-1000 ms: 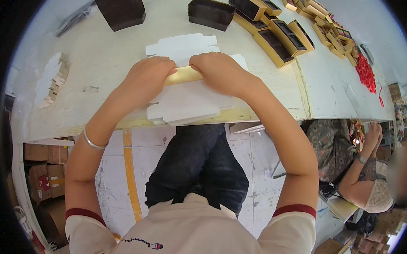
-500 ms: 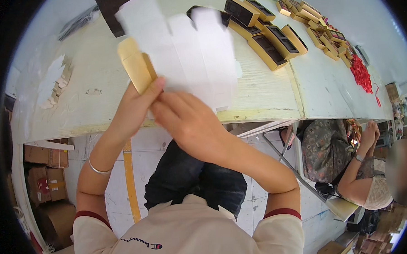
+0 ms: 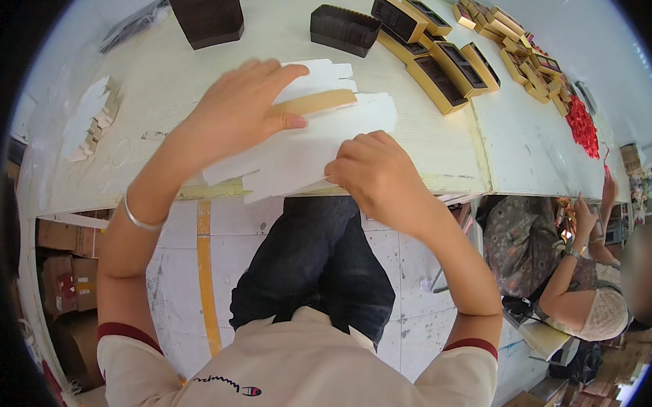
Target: The person folds flat white cardboard pieces into rectangular boxes and inserts dark brown plastic inserts into them. The person repeats this process multiple times, stacking the finished boxes on the table.
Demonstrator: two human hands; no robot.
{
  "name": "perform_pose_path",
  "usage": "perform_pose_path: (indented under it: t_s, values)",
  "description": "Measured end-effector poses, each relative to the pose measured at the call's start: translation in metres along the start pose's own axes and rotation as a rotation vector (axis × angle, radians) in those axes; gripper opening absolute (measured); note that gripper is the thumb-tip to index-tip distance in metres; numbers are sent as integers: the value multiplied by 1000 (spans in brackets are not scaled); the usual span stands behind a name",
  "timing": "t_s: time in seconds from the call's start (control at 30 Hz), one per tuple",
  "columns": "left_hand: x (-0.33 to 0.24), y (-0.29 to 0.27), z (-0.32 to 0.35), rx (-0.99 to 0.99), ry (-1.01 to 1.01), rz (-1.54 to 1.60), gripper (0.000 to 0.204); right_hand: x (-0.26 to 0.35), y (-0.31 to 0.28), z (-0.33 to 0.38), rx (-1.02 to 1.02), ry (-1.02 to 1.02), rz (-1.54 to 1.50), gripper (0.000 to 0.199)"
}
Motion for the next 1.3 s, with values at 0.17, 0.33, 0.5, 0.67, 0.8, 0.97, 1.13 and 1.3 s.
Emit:
perform_pose_path:
  t_s: [0.17,0.33,0.5,0.67,0.8,0.97,1.13,1.3]
  values:
    - [-37,9,41,242,63,124,37,-49,26,-3,236,658,-360,18]
    - [-11,26,55,-94,147,-94,30,-47,31,-18,104,511,-241,23]
    - [-18,26,63,-117,237,-104,32,-17,17,1,-43,58,67,26]
    - [-17,24,60,23,212,0,31,-20,21,1,22,34,5,22]
    - [-10,18,55,56,138,29,25,-17,26,-6,23,-4,46,15]
    - [-2,17,48,82,35,147,18,-25,30,-16,129,29,65,15]
    - [14,26,43,41,-97,-44,12,-55,47,-26,213,280,-20,15]
    - [-5,33,57,-201,-2,-406,21,-49,57,-27,102,199,64,22]
Point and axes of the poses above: each hand's wrist, its own z-axis away from the middle knuckle, its own y-axis out of the palm, x = y × z, the point moved 7 cm from there along -z, towards the middle knuckle, and after that the axes turned 10 degrees about -x, right-handed, at the moved point
